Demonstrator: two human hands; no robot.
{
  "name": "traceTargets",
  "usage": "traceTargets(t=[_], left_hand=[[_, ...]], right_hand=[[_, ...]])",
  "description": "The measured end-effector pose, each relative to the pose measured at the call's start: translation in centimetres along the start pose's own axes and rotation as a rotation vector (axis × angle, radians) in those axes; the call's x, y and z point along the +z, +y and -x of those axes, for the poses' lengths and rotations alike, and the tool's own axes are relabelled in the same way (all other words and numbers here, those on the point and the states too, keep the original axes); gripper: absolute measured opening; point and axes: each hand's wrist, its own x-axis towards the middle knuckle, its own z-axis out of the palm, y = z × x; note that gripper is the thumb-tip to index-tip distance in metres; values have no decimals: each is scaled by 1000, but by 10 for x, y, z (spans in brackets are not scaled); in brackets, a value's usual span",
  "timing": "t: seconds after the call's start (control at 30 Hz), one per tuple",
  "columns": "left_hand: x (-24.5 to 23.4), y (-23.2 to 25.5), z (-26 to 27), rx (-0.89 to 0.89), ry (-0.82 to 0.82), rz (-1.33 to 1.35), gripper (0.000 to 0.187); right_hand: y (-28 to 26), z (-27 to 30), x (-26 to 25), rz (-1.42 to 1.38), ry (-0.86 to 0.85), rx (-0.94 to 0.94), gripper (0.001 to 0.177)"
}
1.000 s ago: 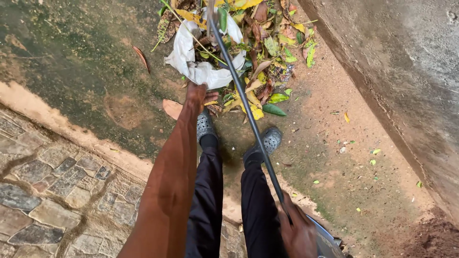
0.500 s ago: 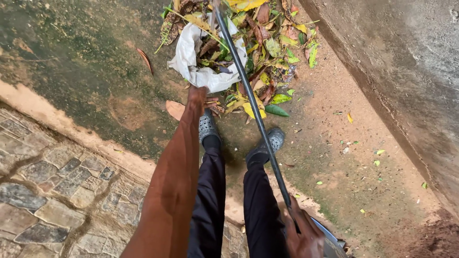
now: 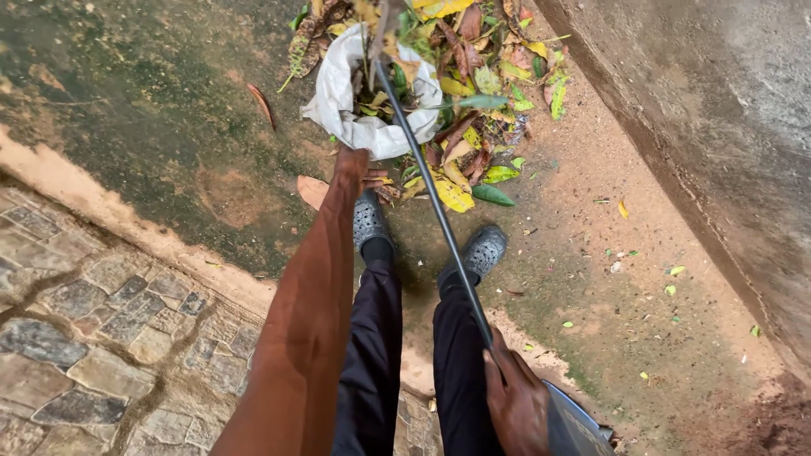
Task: Picking up leaves and placing them into a bag.
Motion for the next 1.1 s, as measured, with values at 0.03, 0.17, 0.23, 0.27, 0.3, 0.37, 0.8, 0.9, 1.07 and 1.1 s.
traceTargets(t=[0.03,0.17,0.23,0.27,0.3,0.37,0.8,0.9,1.07,1.1], left_hand=[[-6,-2,-2,3,6,3,51],[-3,7,3,58,-10,90,55],[-2,17,8,66,21,132,61],[-1,19,9,114,39,249,52],[0,22,11,163,57,366,45],[-1,28,38,290,89,318,41],[-43,-5,84,358,143,200,38],[-30,-2,83,334,130,186,42],[-8,-12,47,231,44,318,47],[-4,-14,38,132,58,349,48]], right_hand=[[15,7,3,-1,-4,-7,48],[62,18,3,-32,190,-289,32],[75,11,-3,-53,160,-310,29],[81,7,-7,-70,197,-388,33],[86,3,-11,-87,234,-466,36],[64,-15,-30,-44,177,-353,40],[-115,-193,-71,45,38,-583,50],[-150,-225,-68,114,-13,-526,50],[-163,-257,-56,169,-40,-438,52],[-163,-258,-53,133,-37,-401,52]])
